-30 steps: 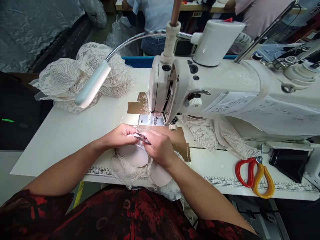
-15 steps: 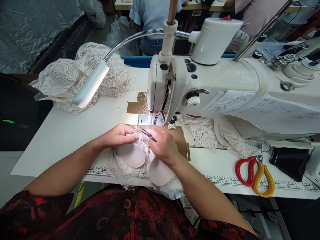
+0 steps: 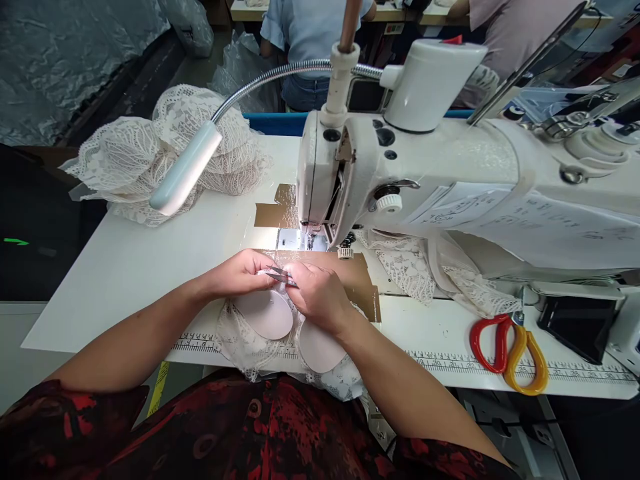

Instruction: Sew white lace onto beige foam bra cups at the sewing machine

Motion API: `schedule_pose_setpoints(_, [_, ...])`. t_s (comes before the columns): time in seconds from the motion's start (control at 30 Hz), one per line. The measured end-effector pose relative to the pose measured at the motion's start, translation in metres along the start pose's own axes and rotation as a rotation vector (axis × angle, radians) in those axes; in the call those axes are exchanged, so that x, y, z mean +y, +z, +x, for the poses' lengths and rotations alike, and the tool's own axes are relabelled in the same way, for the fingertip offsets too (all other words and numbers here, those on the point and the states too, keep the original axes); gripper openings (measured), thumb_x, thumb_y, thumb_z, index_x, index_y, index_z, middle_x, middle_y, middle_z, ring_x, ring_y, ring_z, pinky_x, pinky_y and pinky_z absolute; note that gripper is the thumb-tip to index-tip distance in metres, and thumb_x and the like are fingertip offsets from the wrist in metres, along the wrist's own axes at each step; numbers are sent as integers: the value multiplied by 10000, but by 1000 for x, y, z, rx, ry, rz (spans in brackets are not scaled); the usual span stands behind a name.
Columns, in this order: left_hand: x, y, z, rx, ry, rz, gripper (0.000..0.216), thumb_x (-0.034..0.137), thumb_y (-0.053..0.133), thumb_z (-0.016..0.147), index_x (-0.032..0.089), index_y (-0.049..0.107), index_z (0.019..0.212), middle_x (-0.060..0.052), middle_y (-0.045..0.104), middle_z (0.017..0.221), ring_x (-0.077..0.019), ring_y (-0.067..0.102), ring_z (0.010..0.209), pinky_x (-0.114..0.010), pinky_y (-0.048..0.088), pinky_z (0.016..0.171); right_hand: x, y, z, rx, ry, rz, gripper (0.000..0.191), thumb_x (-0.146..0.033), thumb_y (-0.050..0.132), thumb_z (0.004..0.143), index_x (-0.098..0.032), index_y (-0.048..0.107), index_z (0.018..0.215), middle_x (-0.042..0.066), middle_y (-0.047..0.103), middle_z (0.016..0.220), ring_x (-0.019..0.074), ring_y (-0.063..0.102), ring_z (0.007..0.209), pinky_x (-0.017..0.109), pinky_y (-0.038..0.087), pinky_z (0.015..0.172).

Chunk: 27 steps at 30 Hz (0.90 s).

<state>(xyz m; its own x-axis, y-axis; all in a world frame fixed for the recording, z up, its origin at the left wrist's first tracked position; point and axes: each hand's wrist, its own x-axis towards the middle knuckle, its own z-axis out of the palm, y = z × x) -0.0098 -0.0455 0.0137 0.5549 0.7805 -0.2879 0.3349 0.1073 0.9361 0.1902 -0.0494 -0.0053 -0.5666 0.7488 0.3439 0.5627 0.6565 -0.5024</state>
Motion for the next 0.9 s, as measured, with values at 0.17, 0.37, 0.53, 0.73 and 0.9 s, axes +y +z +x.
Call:
schedule_pose_setpoints(0.17, [5,3,-1,72,33,197,253,263,516,804,152,463,582,41,351,566,-78,299,530,-217,233,485,-9,-10,7,-113,208,274,251,-303,482,847,-210,427,621,-33,422,559,114,378,540,252,281,518])
schedule_pose_setpoints(0.37, [7,-1,-3,37,72,241,265,273,499,826,150,462,594,38,384,580,-80,330,540,-217,251,500,-8,-22,6,-383,342,1072,268,-395,516,846,-207,439,671,-70,336,538,80,292,473,237,249,450])
schedule_pose_setpoints(0.53, [7,-5,-4,22,54,273,266,280,493,833,138,511,609,29,432,588,-84,370,551,-214,276,513,-2,-32,-2,-503,286,1352,283,-444,589,810,-182,524,724,-73,351,537,56,251,417,224,184,398])
schedule_pose_setpoints(0.73, [4,-7,-3,37,42,241,253,301,512,827,129,557,646,39,417,576,-80,369,545,-202,276,504,-7,-35,4,-245,292,931,294,-400,554,855,-186,530,654,-49,410,556,80,338,494,230,277,463])
schedule_pose_setpoints(0.9, [2,-5,-2,28,49,221,258,309,523,822,128,569,643,39,419,573,-79,360,544,-200,266,498,-11,-21,5,-130,270,552,152,-323,646,778,-180,646,829,-21,584,644,106,493,565,234,386,530])
